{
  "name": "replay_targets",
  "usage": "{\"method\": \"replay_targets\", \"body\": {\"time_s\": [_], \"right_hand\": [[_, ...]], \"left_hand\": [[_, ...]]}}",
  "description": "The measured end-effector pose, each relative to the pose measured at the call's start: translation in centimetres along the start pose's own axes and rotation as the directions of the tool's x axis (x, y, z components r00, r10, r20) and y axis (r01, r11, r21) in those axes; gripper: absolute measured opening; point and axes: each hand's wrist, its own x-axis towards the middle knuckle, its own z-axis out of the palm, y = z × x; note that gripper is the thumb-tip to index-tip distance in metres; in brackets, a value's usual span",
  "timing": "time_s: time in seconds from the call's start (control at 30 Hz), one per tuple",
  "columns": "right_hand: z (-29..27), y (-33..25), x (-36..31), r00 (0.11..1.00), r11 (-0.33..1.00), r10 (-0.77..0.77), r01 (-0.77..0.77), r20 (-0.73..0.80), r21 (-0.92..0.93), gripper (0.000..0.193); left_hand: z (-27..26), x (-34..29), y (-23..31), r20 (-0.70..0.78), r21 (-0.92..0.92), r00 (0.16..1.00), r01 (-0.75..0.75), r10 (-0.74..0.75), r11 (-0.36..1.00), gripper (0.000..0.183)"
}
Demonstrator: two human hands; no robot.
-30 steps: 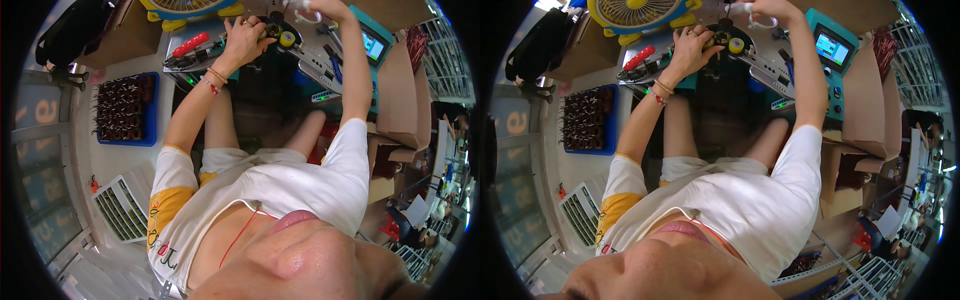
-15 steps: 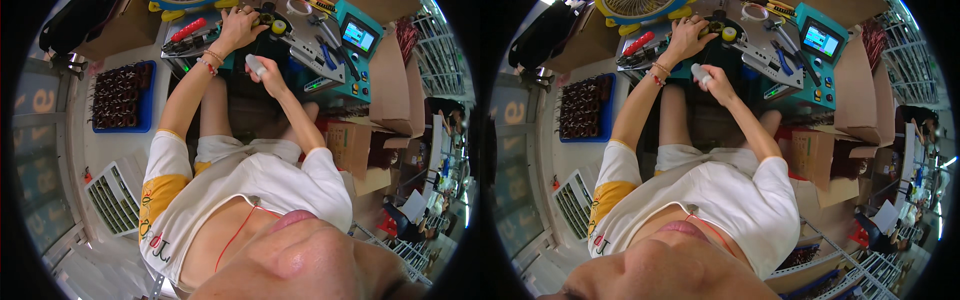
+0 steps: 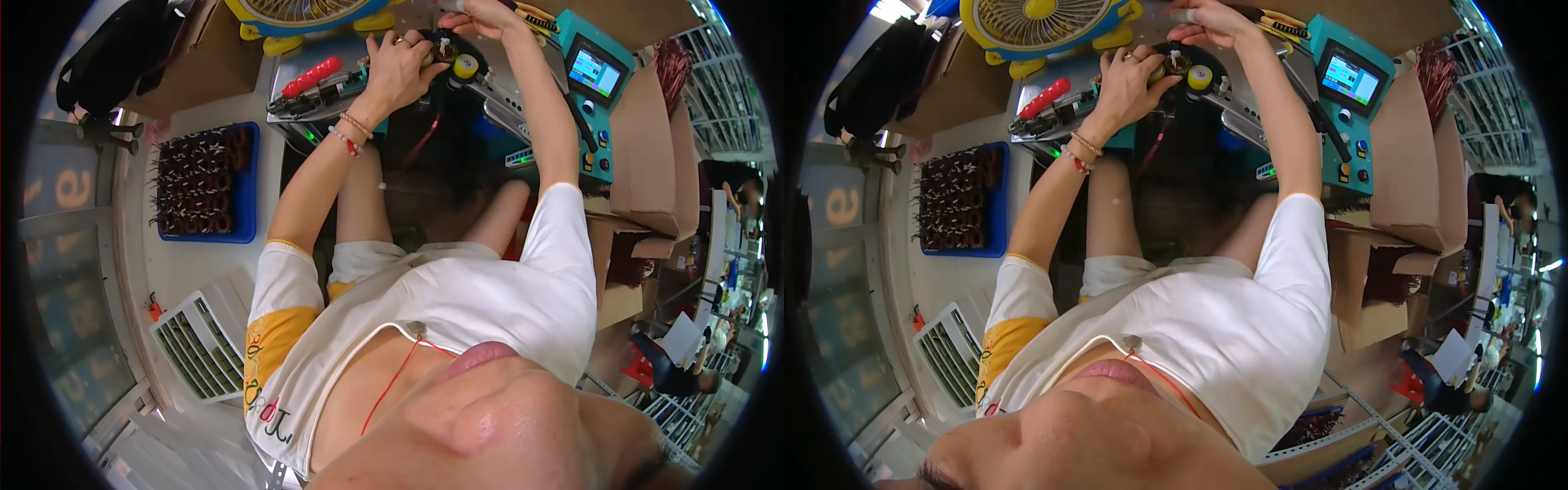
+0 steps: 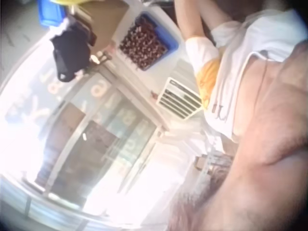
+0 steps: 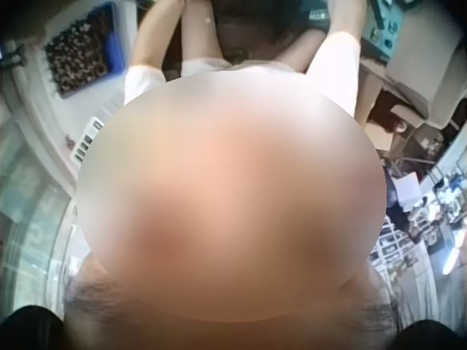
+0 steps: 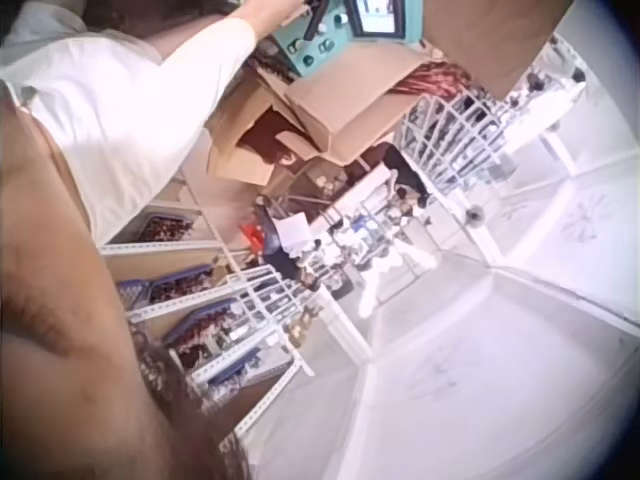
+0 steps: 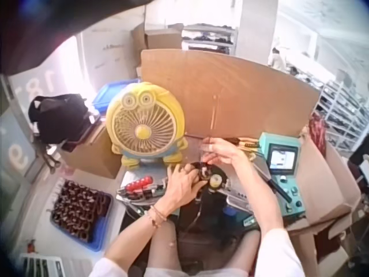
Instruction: Manually feeding wires into a stripping and processing machine in an industrial setting.
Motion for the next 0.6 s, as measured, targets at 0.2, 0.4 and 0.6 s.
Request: {"method": "replay_targets", "body": {"time_s": [0.2, 0.4, 0.6], "right_hand": [[5.7, -3.4, -7.6, 0.971, 0.679, 0.116, -0.230, -0.207, -0.697, 0.029], [10.4, 9.5, -10.1, 0.947, 0.688, 0.188, -0.317, -0.262, -0.653, 0.020], [14.4, 13.6, -11.6, 0.879, 0.988, 0.094, -0.023, -0.468, 0.155, 0.024]], "left_hand": [[1.0, 0.3, -0.6, -0.017, -0.067, 1.000, -0.013, 0.012, 0.998, 0.033], [0.3, 0.6, -0.3, -0.005, -0.002, 0.999, -0.037, 0.037, 0.999, 0.031], [-0.3, 0.2, -0.8, 0.035, 0.017, 0.999, -0.024, 0.023, 1.000, 0.038]]}}
